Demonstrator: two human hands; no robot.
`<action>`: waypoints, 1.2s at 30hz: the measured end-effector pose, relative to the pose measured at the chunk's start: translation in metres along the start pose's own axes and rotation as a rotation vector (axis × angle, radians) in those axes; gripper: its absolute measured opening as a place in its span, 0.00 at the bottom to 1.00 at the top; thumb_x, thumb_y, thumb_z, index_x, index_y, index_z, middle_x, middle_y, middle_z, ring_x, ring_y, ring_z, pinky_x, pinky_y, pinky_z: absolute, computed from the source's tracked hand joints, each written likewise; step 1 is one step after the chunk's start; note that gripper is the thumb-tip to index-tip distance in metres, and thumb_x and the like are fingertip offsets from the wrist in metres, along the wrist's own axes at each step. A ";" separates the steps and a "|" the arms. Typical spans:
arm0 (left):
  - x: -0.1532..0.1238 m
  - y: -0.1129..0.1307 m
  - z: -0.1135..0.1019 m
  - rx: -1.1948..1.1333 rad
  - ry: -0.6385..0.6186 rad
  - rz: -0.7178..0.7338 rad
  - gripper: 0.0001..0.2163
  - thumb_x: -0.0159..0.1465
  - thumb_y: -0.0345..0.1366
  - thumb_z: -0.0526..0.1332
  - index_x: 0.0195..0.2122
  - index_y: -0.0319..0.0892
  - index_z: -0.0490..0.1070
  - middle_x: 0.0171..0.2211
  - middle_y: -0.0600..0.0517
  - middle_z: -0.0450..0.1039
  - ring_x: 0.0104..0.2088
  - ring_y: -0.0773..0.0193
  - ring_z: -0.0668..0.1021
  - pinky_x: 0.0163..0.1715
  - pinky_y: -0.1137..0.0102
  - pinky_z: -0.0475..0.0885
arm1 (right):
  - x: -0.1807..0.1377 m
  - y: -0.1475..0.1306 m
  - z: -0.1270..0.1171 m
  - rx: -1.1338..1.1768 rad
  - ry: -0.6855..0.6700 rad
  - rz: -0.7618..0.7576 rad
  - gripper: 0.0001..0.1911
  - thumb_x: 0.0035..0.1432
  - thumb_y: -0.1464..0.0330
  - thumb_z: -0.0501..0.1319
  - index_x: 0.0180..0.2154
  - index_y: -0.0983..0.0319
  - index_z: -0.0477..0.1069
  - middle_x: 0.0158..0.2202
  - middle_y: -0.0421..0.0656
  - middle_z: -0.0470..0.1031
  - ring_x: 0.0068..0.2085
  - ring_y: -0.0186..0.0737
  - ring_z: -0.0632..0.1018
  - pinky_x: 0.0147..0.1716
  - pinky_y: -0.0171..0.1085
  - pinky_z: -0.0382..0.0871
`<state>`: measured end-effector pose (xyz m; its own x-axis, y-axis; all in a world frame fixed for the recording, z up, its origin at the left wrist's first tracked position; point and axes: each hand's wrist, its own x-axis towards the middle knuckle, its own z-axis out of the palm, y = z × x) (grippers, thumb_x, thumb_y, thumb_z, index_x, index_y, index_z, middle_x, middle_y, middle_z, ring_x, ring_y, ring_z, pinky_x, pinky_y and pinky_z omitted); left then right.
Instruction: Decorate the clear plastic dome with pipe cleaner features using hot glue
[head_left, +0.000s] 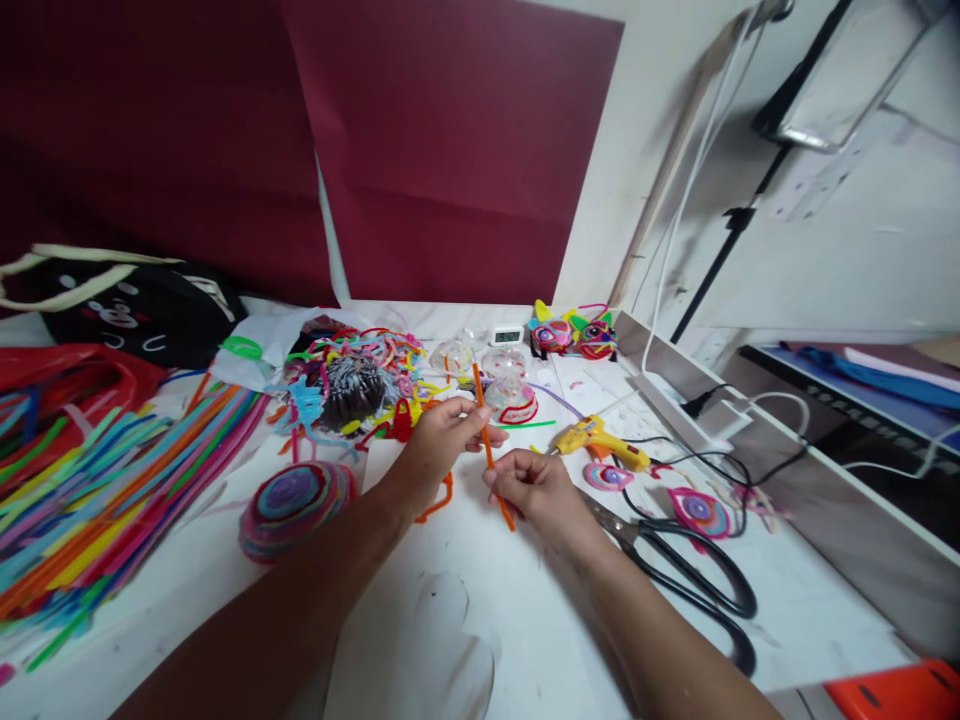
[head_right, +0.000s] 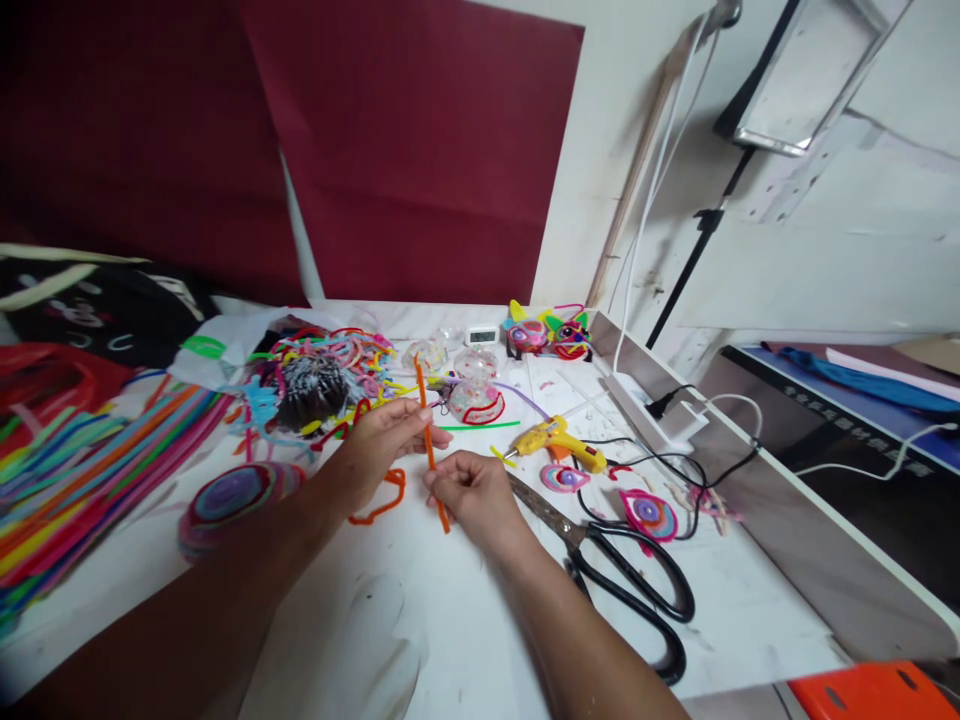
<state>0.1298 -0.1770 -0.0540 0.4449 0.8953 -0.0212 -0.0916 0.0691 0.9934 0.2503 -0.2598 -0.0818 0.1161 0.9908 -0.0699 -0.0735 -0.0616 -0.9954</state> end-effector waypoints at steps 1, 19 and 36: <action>0.001 0.000 -0.001 0.024 0.034 0.028 0.13 0.55 0.44 0.67 0.28 0.39 0.69 0.23 0.50 0.78 0.27 0.63 0.79 0.33 0.69 0.71 | 0.000 0.002 0.000 -0.013 0.003 -0.012 0.15 0.44 0.61 0.70 0.24 0.63 0.70 0.17 0.37 0.72 0.15 0.26 0.61 0.14 0.29 0.53; 0.004 0.004 -0.009 -0.051 0.186 0.067 0.13 0.51 0.41 0.68 0.25 0.38 0.68 0.17 0.55 0.69 0.15 0.74 0.67 0.12 0.80 0.52 | -0.001 0.013 -0.001 -0.255 0.061 -0.182 0.11 0.54 0.61 0.63 0.27 0.62 0.70 0.19 0.36 0.69 0.18 0.29 0.64 0.17 0.31 0.55; 0.011 0.008 -0.015 -0.090 0.272 0.149 0.09 0.51 0.36 0.65 0.25 0.39 0.66 0.19 0.55 0.71 0.16 0.71 0.72 0.11 0.80 0.55 | -0.002 0.012 -0.005 -0.307 0.024 -0.195 0.09 0.58 0.63 0.59 0.31 0.63 0.71 0.21 0.38 0.70 0.20 0.31 0.65 0.21 0.31 0.57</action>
<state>0.1207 -0.1606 -0.0479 0.1674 0.9824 0.0828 -0.2215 -0.0444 0.9741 0.2542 -0.2634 -0.0935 0.1223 0.9846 0.1251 0.2526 0.0910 -0.9633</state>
